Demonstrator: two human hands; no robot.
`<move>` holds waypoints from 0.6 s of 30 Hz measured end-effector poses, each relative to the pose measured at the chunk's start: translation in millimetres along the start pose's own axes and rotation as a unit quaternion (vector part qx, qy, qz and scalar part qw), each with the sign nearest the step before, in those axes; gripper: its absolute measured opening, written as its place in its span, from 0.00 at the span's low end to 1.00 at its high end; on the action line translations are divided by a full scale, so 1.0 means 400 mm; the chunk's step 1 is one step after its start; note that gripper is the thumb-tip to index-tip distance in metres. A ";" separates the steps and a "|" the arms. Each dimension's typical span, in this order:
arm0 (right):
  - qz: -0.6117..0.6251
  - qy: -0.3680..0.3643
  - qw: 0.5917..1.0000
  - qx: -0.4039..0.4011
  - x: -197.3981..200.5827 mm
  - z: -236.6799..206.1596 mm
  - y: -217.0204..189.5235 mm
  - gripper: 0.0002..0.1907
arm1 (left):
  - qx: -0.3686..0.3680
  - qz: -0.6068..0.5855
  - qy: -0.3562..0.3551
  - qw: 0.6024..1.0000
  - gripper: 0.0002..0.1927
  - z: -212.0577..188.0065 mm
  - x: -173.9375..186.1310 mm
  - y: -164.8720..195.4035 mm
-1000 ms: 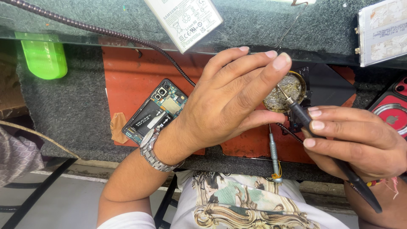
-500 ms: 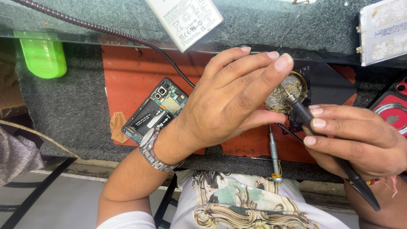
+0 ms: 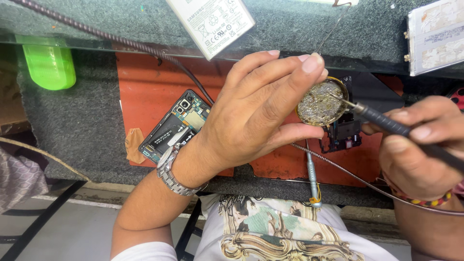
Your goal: The person solders a connector onto a Samsung phone battery using a soldering iron and solder. They repeatedly heat the connector contacts, apply solder, and inspect the joint while holding the battery with the other hand.
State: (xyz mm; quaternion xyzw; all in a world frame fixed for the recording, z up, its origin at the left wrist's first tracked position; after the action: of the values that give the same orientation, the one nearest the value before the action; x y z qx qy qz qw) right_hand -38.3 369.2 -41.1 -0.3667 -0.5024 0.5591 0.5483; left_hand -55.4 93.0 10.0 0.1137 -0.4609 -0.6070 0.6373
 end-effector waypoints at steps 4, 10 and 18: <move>0.150 0.012 0.984 -0.100 0.026 -0.021 0.055 0.10 | 0.001 0.006 0.002 1.000 0.45 -0.002 0.001 0.002; 0.180 0.011 0.975 -0.128 0.027 -0.039 0.064 0.09 | 0.001 0.001 0.008 1.000 0.45 -0.007 0.007 0.000; 0.125 0.027 0.989 -0.074 0.027 -0.035 0.060 0.09 | 0.053 0.141 0.096 0.984 0.46 -0.021 0.060 -0.021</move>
State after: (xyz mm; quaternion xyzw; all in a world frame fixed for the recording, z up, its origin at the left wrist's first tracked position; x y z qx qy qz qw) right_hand -32.1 384.5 -66.1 -0.4816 -0.4773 0.5743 0.4587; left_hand -58.8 66.5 10.0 0.1389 -0.4402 -0.4721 0.7510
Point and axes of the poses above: each hand's wrist, its own z-axis towards the middle knuckle, its own x-axis out of the back of the hand, y = z × x, the point moved 7 cm from there along z, towards the middle knuckle, and after that the axes turned 9 degrees about -z, right-handed, at the moved point
